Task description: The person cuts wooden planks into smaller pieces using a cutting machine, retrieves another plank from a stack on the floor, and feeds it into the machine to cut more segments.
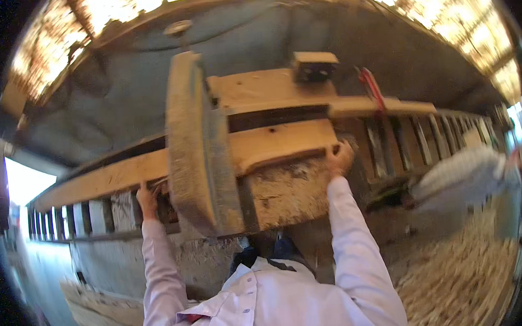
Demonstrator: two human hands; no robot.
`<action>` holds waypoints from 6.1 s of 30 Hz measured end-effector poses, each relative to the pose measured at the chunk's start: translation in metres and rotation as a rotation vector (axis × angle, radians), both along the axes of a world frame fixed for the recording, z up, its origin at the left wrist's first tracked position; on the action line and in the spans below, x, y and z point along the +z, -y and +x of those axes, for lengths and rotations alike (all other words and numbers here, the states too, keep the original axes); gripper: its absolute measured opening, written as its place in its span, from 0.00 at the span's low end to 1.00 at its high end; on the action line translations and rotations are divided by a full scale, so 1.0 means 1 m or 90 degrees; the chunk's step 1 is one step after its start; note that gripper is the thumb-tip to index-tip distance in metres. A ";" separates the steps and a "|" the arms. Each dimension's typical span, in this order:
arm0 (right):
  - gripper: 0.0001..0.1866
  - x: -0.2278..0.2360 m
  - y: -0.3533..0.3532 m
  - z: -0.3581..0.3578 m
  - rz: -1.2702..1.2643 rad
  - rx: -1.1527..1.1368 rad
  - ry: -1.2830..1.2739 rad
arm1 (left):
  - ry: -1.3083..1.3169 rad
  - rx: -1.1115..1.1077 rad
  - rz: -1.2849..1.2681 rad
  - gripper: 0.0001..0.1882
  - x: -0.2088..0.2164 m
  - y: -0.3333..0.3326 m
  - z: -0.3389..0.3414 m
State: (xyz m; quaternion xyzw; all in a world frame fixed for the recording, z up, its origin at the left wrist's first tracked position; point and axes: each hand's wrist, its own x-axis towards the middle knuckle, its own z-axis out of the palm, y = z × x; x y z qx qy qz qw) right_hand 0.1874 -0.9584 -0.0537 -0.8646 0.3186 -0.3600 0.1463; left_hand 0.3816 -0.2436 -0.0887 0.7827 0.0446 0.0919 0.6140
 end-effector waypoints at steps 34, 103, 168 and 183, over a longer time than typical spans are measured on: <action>0.28 0.029 0.004 -0.023 0.159 -0.043 -0.030 | -0.137 0.167 -0.334 0.30 0.048 0.075 -0.012; 0.34 0.040 -0.031 -0.132 0.129 0.149 -0.122 | -0.148 0.217 -0.397 0.23 0.037 0.060 0.012; 0.28 0.037 0.012 -0.045 0.132 0.052 -0.144 | -0.176 0.167 -0.387 0.31 0.041 0.065 -0.011; 0.29 0.034 0.012 -0.046 0.131 0.036 -0.146 | -0.191 0.128 -0.360 0.30 0.042 0.064 -0.011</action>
